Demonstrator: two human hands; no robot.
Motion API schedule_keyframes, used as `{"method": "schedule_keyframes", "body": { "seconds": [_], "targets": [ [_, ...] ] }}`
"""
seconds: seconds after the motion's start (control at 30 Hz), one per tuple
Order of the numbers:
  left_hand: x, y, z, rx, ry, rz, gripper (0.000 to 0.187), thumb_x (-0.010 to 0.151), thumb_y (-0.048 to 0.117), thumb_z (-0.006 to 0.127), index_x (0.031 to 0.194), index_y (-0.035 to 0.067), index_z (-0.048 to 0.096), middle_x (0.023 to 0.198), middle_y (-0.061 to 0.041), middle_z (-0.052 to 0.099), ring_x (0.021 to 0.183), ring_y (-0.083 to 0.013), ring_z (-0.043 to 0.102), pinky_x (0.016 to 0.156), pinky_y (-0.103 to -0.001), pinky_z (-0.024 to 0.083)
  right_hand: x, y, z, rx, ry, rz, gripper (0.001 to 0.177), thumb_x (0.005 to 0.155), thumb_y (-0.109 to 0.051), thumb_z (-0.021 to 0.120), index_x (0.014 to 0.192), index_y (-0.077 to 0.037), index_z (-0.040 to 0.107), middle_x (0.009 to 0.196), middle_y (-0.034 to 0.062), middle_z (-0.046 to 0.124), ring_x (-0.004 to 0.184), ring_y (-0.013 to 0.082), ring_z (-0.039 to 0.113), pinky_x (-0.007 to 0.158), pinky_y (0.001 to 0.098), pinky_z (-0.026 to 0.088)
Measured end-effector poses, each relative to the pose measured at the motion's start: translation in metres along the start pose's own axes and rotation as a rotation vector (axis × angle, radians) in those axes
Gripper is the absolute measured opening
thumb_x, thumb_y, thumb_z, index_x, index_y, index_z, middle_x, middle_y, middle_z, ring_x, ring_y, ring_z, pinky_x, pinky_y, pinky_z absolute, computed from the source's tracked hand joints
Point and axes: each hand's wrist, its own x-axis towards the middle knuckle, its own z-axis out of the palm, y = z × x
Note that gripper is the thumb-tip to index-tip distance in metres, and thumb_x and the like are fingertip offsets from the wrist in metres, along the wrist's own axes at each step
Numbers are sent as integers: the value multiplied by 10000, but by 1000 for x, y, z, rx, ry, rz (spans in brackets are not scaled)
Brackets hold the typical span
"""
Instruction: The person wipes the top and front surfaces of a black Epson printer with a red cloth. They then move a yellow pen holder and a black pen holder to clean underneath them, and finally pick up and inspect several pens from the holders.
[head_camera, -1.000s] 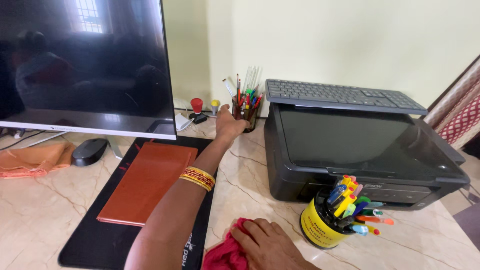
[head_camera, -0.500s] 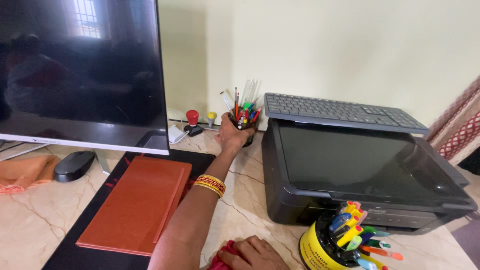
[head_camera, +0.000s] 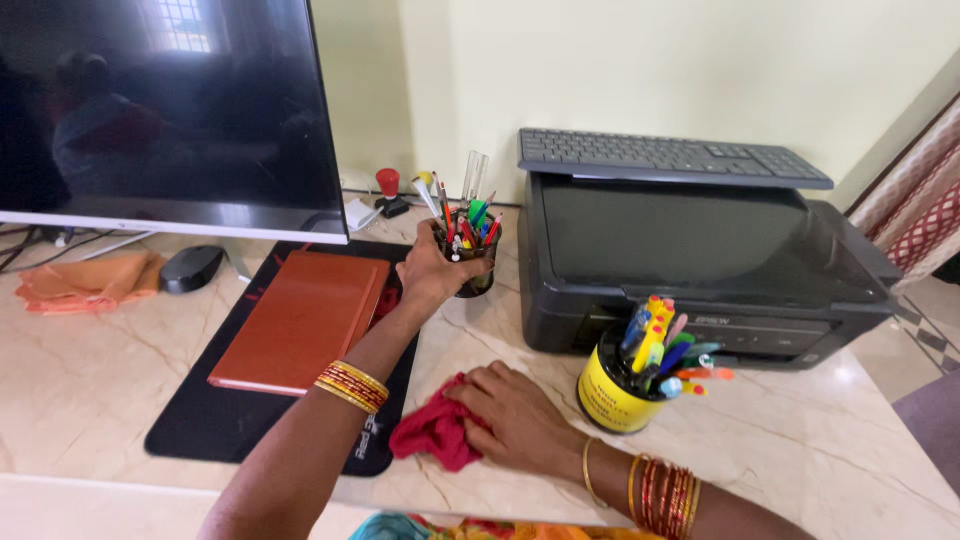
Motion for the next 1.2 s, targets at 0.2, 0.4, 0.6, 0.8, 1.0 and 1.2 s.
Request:
{"method": "schedule_keyframes", "body": {
  "seconds": [0.2,0.4,0.6,0.8,1.0,1.2],
  "targets": [
    [-74,-7,-28,-104,-21,68,1027,514,402,970,1352,86,468,1142,-127,727,1100,-293,696,990,-390,510,-6,0,10,-106,40,-40,414,843,-209,679,1216,-37,629,1095,144,603,1009,345,560,884,447,480],
    [-134,-16,-41,-227,-88,165,1039,533,353,978,1399,88,470,1188,-123,720,1121,-248,693,983,-354,526,-32,-18,10,-213,99,-16,428,829,-216,692,1209,-29,625,1109,152,599,1003,345,560,881,450,483],
    [-166,-9,-32,-380,-202,216,1009,559,314,971,1418,93,490,1216,-103,729,1142,-202,687,1007,-325,533,-67,-37,-10,-210,100,108,363,825,-187,691,1152,-36,646,1063,126,609,989,339,566,871,446,488],
    [-185,10,-14,-502,-245,308,973,596,238,974,1418,73,480,1232,-100,720,1174,-169,659,1045,-313,497,-99,-42,-25,-253,151,227,371,810,-175,687,1146,-24,644,1056,140,609,973,357,572,850,461,482],
    [-195,25,1,-576,-270,304,953,617,232,948,1439,72,494,1212,-94,735,1138,-170,680,1030,-308,525,-109,-45,-23,-284,232,276,368,812,-164,684,1148,-21,644,1026,158,600,964,376,566,836,473,479],
    [-196,26,16,-504,-189,322,972,617,273,962,1424,42,472,1228,-118,724,1137,-193,694,1012,-317,534,-110,-46,-23,-269,267,265,352,822,-148,672,1146,-14,648,1021,155,604,949,369,569,830,472,479]
  ]
}}
